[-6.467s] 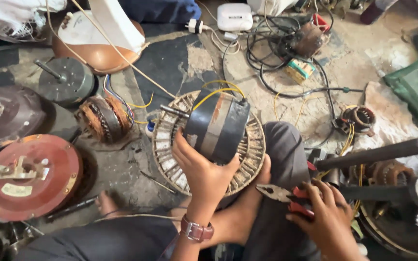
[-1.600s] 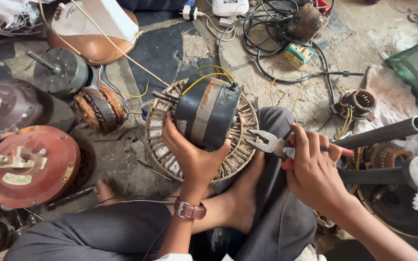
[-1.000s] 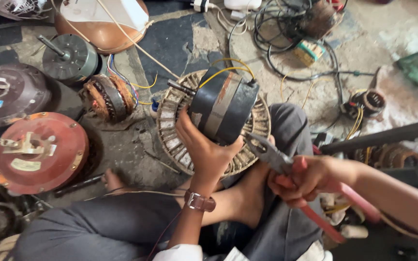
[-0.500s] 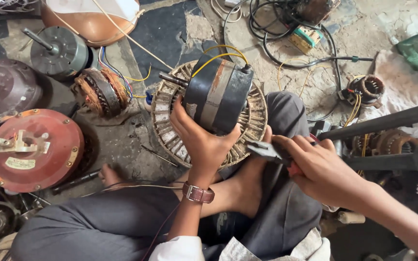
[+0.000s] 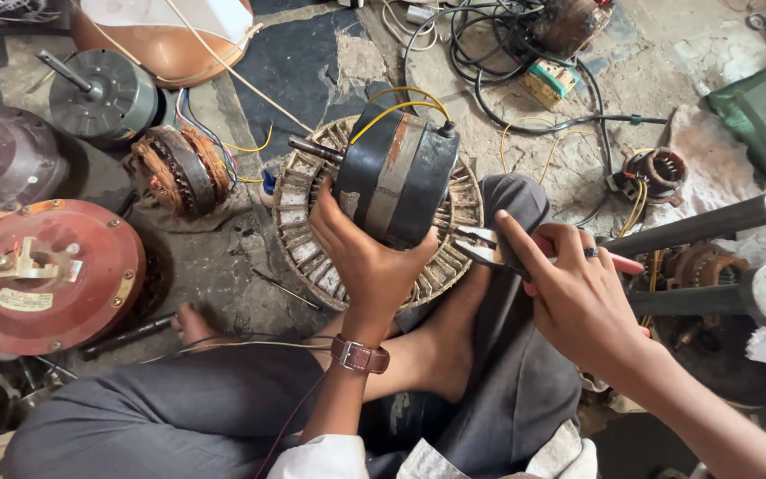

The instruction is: The person sits cross-legged on the floor holding a fan motor stator in their lap. They route the motor's red and yellow wires around the housing, press and rotate the rotor into the stator, and use pliers to grip and adjust parts while fitting the motor together.

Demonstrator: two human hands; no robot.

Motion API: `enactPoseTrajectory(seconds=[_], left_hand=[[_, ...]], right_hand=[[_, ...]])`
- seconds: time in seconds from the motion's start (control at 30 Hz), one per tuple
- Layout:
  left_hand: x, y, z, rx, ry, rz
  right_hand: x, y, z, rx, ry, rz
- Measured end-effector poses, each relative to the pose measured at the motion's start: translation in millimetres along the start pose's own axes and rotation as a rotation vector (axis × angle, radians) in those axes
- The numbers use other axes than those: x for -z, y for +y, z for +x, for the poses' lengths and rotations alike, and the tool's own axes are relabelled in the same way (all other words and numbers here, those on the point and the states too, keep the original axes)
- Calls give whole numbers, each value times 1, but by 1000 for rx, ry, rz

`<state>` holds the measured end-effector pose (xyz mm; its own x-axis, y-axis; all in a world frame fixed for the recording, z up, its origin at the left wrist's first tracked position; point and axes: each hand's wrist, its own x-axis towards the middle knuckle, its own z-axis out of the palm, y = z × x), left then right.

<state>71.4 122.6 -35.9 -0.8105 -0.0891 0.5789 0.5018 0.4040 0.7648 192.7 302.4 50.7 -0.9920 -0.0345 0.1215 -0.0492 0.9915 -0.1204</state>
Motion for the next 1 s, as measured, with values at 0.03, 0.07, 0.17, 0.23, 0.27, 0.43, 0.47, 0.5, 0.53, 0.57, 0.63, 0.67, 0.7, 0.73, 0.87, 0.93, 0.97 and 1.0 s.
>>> enactPoseTrajectory(seconds=[0.03, 0.07, 0.17, 0.23, 0.27, 0.43, 0.47, 0.5, 0.53, 0.57, 0.63, 0.67, 0.7, 0.73, 0.87, 0.93, 0.97, 1.0], left_hand=[[0, 0, 0, 8, -2, -3], [0, 1, 1, 14, -2, -7], [0, 0, 2, 19, 5, 1], [0, -1, 1, 17, 4, -8], [0, -1, 1, 17, 1, -8], [0, -2, 0, 11, -9, 0], [0, -2, 0, 11, -6, -4], [0, -2, 0, 18, -14, -11], [0, -2, 0, 24, -22, -17], [0, -2, 0, 32, -32, -23], [0, -2, 0, 28, -26, -22], [0, -2, -1, 26, -23, -20], [0, -2, -1, 28, -29, -22], [0, -3, -2, 30, -32, -25], [1, -7, -3, 63, -47, -56], [2, -9, -2, 64, -62, -68], [2, -10, -1, 63, -62, -81], [2, -10, 0, 75, -61, -92]], right_hand=[[0, 1, 1, 2, 23, -2], [1, 1, 1, 1, 36, -16], [3, 1, 3, -2, 53, -45], [6, -1, 2, -9, 34, -44], [7, -2, 2, -15, 22, -61], [9, -8, 5, -23, 24, -107], [9, -9, 6, -12, 25, -102], [9, -9, 8, -1, 28, -96], [8, -10, 9, 10, 31, -88], [8, -9, 10, -1, -11, -82], [8, -7, 13, -20, -95, -71], [8, -4, 15, -13, -126, -44], [9, -1, 17, -8, -158, -16], [10, 4, 20, -1, -189, 10], [8, 34, 43, -311, -916, 632], [2, 48, 50, -332, -1200, 1483], [-4, 52, 50, -464, -1412, 1804], [-10, 54, 47, -605, -1615, 2126]])
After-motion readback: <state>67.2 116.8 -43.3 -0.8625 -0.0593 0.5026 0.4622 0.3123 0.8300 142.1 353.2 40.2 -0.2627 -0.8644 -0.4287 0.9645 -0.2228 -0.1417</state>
